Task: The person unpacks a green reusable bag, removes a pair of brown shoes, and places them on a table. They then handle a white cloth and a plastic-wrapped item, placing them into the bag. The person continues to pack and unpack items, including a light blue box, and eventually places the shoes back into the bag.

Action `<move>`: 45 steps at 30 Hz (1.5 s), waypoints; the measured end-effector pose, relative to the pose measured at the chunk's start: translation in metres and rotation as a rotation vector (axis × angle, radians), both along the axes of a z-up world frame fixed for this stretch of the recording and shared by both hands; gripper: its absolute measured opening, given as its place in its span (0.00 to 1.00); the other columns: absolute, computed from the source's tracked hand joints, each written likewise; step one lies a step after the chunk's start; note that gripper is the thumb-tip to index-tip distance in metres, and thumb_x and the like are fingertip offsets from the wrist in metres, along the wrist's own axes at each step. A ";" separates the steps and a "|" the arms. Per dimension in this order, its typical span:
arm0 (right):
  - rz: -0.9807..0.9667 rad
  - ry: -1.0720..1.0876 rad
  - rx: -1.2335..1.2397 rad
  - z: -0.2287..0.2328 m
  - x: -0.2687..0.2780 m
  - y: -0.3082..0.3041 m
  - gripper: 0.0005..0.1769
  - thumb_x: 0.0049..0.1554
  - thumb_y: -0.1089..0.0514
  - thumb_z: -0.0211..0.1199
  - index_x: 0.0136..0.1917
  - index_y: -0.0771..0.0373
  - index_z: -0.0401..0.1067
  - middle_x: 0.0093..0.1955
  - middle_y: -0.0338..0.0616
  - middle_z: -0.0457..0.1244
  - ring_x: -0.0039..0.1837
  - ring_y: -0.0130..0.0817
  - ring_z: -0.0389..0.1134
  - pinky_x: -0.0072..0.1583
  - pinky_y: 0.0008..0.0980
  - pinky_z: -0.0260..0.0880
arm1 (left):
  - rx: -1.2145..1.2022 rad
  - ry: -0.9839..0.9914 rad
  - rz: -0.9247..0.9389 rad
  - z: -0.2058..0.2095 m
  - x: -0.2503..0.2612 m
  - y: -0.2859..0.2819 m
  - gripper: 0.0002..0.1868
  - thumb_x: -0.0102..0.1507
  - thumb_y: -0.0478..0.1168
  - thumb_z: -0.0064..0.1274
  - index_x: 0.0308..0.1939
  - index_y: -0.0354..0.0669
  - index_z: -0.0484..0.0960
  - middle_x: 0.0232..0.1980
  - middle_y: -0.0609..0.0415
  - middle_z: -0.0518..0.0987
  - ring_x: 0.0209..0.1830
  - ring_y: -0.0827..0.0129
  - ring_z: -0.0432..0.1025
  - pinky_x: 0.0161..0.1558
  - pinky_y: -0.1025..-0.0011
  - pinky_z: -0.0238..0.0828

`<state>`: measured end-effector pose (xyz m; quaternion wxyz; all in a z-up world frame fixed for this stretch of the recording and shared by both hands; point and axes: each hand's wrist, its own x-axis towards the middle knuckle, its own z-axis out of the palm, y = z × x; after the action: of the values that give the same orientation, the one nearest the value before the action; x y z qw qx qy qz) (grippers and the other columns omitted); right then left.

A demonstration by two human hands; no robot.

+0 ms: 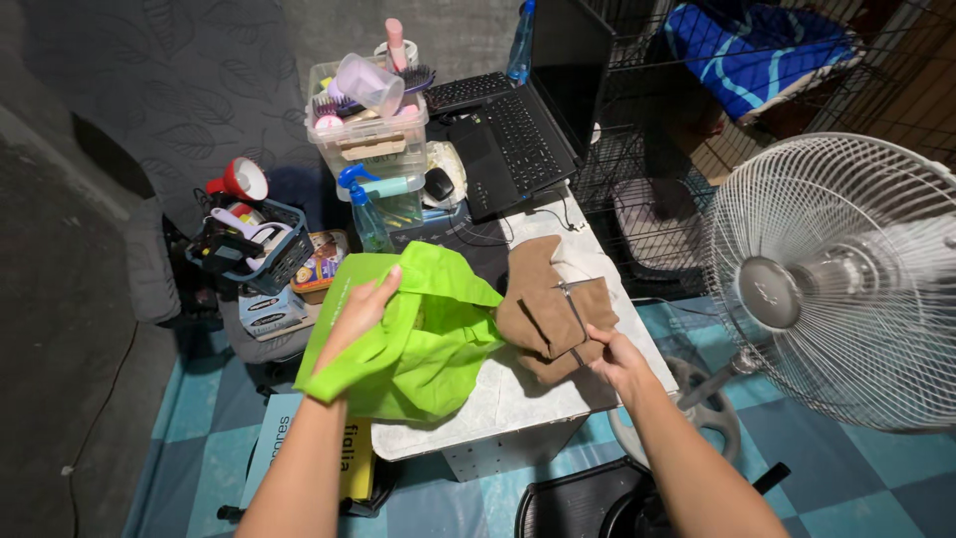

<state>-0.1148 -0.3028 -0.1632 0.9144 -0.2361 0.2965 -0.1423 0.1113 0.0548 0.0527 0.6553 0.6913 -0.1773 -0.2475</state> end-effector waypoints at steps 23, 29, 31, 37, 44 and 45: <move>-0.360 0.513 -1.839 0.121 0.021 0.105 0.35 0.48 0.47 0.75 0.63 0.62 0.68 0.62 0.61 0.59 0.62 0.59 0.63 0.62 0.48 0.65 | -0.116 0.172 -0.069 0.033 -0.003 0.022 0.26 0.67 0.54 0.50 0.54 0.33 0.81 0.46 0.50 0.84 0.39 0.67 0.79 0.40 0.67 0.79; 0.056 -0.037 -1.803 0.156 0.053 0.212 0.12 0.59 0.58 0.63 0.56 0.58 0.77 0.49 0.48 0.71 0.48 0.46 0.74 0.51 0.40 0.74 | 0.115 -0.290 -0.225 0.022 0.000 0.045 0.27 0.52 0.30 0.65 0.57 0.37 0.81 0.48 0.50 0.85 0.43 0.70 0.79 0.45 0.70 0.76; 0.228 -0.463 -1.866 0.159 0.062 0.236 0.18 0.62 0.63 0.60 0.66 0.62 0.70 0.59 0.55 0.69 0.60 0.54 0.71 0.60 0.46 0.70 | 0.137 -0.163 -0.182 0.008 0.004 0.055 0.24 0.52 0.28 0.62 0.54 0.33 0.83 0.46 0.49 0.85 0.41 0.68 0.79 0.42 0.68 0.77; 0.186 0.045 -1.829 0.146 0.069 0.275 0.18 0.59 0.57 0.58 0.63 0.55 0.68 0.61 0.52 0.65 0.64 0.50 0.69 0.65 0.42 0.69 | -0.085 0.085 0.014 -0.029 0.013 0.054 0.17 0.58 0.31 0.55 0.51 0.35 0.84 0.44 0.52 0.86 0.39 0.68 0.80 0.40 0.68 0.78; 0.717 0.254 -2.045 0.101 0.077 0.229 0.36 0.55 0.45 0.63 0.73 0.54 0.59 0.81 0.54 0.46 0.80 0.53 0.44 0.74 0.59 0.39 | -0.012 0.178 0.340 -0.016 0.034 0.075 0.12 0.65 0.37 0.53 0.46 0.31 0.85 0.39 0.49 0.85 0.34 0.65 0.80 0.36 0.63 0.79; 0.748 0.352 -2.169 0.083 0.069 0.211 0.40 0.53 0.42 0.64 0.74 0.53 0.58 0.81 0.55 0.45 0.81 0.54 0.41 0.75 0.57 0.37 | -0.064 0.134 0.318 -0.014 0.042 0.078 0.12 0.65 0.37 0.53 0.45 0.31 0.85 0.39 0.49 0.85 0.33 0.65 0.80 0.36 0.64 0.78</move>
<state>-0.0462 -0.0917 -0.0798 0.1631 -0.9851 0.0535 -0.0078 0.1533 0.1332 0.0383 0.7182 0.6714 -0.0295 -0.1803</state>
